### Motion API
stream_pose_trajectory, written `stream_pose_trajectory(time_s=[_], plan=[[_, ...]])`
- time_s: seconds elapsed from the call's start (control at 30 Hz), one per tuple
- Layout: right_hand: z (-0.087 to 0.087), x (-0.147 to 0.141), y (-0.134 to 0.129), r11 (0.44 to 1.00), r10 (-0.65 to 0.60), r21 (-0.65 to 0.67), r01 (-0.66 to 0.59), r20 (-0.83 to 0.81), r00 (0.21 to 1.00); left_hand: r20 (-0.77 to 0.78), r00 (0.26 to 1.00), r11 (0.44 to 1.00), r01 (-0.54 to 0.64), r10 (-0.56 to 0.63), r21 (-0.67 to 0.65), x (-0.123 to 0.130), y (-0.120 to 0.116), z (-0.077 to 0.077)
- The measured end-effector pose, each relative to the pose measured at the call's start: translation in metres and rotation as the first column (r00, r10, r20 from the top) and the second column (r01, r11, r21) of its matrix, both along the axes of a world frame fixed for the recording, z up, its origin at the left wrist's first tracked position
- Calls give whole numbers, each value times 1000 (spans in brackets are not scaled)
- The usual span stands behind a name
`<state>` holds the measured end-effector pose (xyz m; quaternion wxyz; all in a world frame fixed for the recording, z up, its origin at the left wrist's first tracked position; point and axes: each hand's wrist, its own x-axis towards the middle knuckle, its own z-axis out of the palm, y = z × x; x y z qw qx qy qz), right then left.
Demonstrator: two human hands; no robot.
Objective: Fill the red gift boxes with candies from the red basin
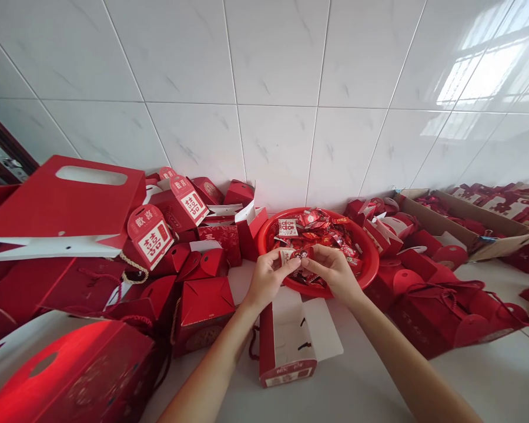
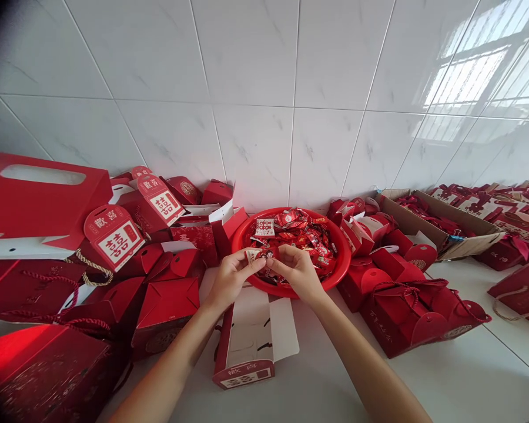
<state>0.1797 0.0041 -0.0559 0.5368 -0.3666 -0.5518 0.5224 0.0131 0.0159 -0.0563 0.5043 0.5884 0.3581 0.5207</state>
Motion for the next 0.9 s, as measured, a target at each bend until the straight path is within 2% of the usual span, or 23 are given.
stream_pose_trajectory(time_s=[0.17,0.27,0.33,0.4,0.43,0.53,0.73,0.9], plan=[[4,4,1,998,-56,30,56,-9,998,63,997,997,52,-48,-59,-1,2,0],[11,20,15,971,-215,121,206,63,975,75,996,994,62,-56,-91,-3,4,-3],[16,37,32,904,-408,195,381,123,905,80,996,995,51,-44,-89,-4,7,-7],[19,54,53,790,-610,265,554,236,757,104,994,996,36,-27,-80,-5,9,-12],[19,62,63,768,-639,268,582,269,720,123,992,997,32,-22,-76,-5,11,-14],[20,80,93,752,-657,248,611,361,662,171,985,996,38,-25,-76,-5,14,-20],[22,96,125,789,-591,219,574,526,612,195,980,994,68,-50,-85,-5,14,-19],[22,94,129,873,-453,188,451,658,601,249,967,989,81,-48,-123,-5,13,-13]])
